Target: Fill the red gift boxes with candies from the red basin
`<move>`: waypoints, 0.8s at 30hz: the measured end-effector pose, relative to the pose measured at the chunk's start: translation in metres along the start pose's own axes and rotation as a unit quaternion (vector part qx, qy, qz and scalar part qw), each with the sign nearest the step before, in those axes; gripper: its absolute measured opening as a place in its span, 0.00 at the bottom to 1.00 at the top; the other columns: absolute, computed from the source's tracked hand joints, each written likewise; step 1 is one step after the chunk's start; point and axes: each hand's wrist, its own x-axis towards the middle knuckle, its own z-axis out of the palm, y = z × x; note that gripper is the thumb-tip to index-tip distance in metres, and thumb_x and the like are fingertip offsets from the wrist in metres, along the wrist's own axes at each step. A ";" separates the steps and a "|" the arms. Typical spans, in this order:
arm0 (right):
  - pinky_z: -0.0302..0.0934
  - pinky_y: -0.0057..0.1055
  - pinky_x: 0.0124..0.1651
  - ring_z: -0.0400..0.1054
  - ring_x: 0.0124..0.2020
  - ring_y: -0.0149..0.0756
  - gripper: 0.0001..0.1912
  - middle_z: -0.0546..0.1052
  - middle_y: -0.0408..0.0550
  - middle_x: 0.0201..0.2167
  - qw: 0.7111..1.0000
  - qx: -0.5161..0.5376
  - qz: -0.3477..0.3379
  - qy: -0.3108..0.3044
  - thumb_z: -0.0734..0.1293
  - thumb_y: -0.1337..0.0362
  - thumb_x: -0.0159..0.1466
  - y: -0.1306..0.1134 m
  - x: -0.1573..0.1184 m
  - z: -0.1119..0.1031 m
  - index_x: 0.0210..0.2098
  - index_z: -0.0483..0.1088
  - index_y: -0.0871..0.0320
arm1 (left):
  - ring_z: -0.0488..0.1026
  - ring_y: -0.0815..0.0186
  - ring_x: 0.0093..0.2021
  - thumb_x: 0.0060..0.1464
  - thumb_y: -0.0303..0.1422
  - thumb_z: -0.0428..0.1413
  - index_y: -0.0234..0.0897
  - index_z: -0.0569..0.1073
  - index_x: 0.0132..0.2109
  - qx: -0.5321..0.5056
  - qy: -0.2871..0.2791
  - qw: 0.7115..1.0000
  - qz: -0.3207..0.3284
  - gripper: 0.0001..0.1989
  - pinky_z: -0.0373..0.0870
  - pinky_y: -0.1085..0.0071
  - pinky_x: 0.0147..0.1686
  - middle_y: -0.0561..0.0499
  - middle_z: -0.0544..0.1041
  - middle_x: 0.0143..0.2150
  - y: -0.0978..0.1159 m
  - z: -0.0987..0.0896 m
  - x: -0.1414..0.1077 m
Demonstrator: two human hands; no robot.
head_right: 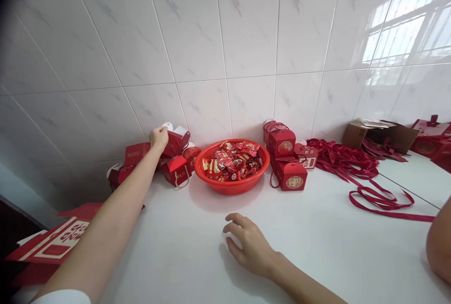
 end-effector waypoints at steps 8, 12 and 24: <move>0.72 0.37 0.43 0.75 0.38 0.39 0.08 0.77 0.53 0.44 0.986 0.076 0.046 0.145 0.62 0.62 0.69 0.010 0.017 -0.031 0.45 0.70 0.53 | 0.74 0.66 0.32 0.33 0.41 0.70 0.37 0.75 0.36 -0.255 0.050 0.963 -0.079 0.22 0.74 0.67 0.36 0.54 0.79 0.31 0.082 0.011 -0.076; 0.71 0.39 0.47 0.74 0.40 0.39 0.18 0.75 0.52 0.48 0.972 0.103 0.050 0.207 0.62 0.57 0.70 0.004 0.026 -0.058 0.59 0.65 0.50 | 0.77 0.63 0.33 0.34 0.40 0.71 0.36 0.75 0.44 -0.249 -0.144 0.952 -0.100 0.28 0.74 0.68 0.33 0.50 0.80 0.36 0.104 0.031 -0.138; 0.71 0.39 0.50 0.62 0.63 0.49 0.14 0.73 0.52 0.50 0.991 0.073 0.079 0.079 0.62 0.50 0.70 -0.032 0.051 -0.099 0.41 0.74 0.51 | 0.72 0.53 0.55 0.44 0.40 0.68 0.40 0.70 0.49 0.006 -0.256 0.964 0.065 0.26 0.70 0.59 0.55 0.46 0.73 0.51 0.121 0.060 -0.219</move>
